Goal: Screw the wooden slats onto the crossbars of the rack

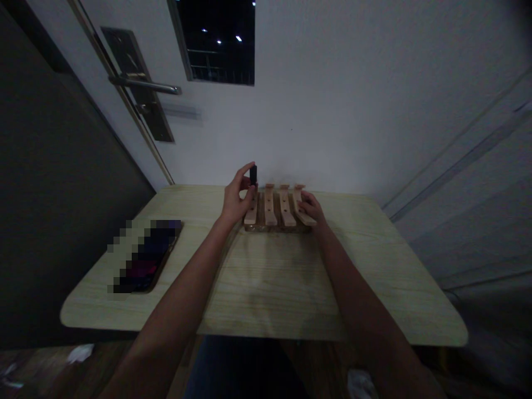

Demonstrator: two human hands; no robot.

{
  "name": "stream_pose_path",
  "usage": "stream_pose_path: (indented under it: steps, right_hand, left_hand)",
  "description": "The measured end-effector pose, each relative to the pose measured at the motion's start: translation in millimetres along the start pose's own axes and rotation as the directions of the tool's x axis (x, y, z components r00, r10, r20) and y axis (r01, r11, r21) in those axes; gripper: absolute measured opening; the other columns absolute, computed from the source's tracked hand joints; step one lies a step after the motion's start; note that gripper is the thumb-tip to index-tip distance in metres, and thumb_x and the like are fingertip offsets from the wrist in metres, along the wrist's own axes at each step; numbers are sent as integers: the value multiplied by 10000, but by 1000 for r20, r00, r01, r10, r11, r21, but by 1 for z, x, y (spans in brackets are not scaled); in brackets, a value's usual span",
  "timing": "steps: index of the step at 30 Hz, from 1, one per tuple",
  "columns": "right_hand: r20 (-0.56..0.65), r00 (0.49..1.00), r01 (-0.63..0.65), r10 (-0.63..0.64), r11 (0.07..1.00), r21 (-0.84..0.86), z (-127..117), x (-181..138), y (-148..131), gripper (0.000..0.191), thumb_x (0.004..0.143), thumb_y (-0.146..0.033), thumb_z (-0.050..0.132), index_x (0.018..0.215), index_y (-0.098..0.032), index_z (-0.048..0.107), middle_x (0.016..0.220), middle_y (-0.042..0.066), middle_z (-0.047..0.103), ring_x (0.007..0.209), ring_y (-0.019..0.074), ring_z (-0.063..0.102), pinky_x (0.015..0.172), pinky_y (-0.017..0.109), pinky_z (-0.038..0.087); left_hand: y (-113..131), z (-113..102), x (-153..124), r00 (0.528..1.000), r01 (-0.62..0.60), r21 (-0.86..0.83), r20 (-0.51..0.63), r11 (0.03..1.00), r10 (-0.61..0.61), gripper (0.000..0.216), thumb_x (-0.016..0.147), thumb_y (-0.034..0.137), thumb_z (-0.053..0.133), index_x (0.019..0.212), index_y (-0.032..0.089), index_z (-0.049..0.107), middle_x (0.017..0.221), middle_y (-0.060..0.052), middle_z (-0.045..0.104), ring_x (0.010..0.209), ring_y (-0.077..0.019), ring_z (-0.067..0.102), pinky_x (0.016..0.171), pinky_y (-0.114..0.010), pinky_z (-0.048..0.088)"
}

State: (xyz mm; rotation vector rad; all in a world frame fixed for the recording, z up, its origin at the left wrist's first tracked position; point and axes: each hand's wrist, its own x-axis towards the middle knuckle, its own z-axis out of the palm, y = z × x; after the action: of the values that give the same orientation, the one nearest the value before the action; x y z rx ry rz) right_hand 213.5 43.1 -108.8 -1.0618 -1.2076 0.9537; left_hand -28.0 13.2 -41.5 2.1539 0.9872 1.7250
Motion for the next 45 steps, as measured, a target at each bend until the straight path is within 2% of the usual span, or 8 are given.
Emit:
stream_pose_path:
  steps: [4, 10, 15, 21, 25, 34, 38, 45]
  right_hand:
    - [-7, 1000, 2, -2, 1000, 2, 2, -2, -1, 422, 513, -438, 661, 870, -250, 537, 922, 32, 628, 869, 222, 560, 791, 412, 469]
    - [3, 999, 35, -35, 999, -23, 2, 0, 1, 413, 529, -450, 645, 873, -248, 540, 908, 35, 630, 867, 225, 563, 808, 430, 466]
    - [10, 999, 44, -44, 998, -38, 0, 2, 3, 407, 526, -461, 648, 855, -251, 536, 888, 38, 620, 881, 237, 558, 793, 440, 463]
    - [13, 999, 42, -42, 998, -36, -1, 1, 3, 430, 525, -490, 674, 860, -254, 546, 919, 32, 629, 884, 221, 561, 829, 435, 458]
    - [2, 1000, 16, -16, 1000, -13, -1, 2, 1, 451, 485, -467, 705, 847, -245, 553, 920, 26, 635, 885, 219, 572, 867, 448, 456]
    - [15, 999, 29, -28, 999, -22, -2, 2, 1, 437, 506, -481, 700, 847, -244, 563, 940, 49, 645, 942, 248, 577, 865, 461, 463]
    - [19, 999, 38, -37, 999, -16, -2, 2, 1, 435, 500, -480, 702, 842, -249, 563, 935, 46, 643, 935, 246, 572, 866, 459, 459]
    - [7, 1000, 31, -31, 1000, 0, -1, 2, 1, 443, 479, -469, 690, 837, -248, 553, 911, 48, 632, 906, 247, 573, 859, 473, 458]
  left_hand:
    - [-2, 1, 0, 999, 17, -47, 30, 999, -15, 499, 851, 320, 542, 1320, 249, 389, 960, -37, 622, 823, -122, 590, 781, -270, 525]
    - [-12, 4, 0, 998, 31, 5, -61, 999, -31, 542, 761, 298, 669, 1263, 278, 465, 1028, -39, 586, 790, -111, 542, 683, -232, 504]
    - [-7, 3, 0, 998, 22, 13, -59, 1000, -21, 537, 793, 297, 630, 1296, 263, 446, 1004, -36, 615, 757, -106, 537, 708, -239, 506]
    - [-2, 2, -2, 1000, -13, -31, 22, 999, 13, 570, 865, 351, 520, 1385, 248, 310, 1064, -57, 637, 825, -121, 600, 767, -259, 524]
    - [-3, 2, -2, 999, 0, -81, 53, 997, 4, 502, 881, 322, 493, 1354, 241, 346, 1026, -61, 646, 868, -134, 622, 793, -275, 524]
    - [-9, 4, 1, 996, 53, -34, -72, 998, -55, 515, 776, 267, 640, 1256, 272, 454, 1022, -37, 592, 796, -109, 553, 692, -234, 515]
    - [-5, 3, 1, 997, 34, -11, -69, 999, -35, 526, 795, 253, 609, 1291, 267, 433, 937, -22, 601, 743, -102, 532, 698, -238, 514]
    - [-2, 1, 0, 999, 24, -43, -25, 999, -25, 545, 830, 294, 562, 1340, 245, 376, 973, -34, 630, 790, -110, 575, 757, -249, 522]
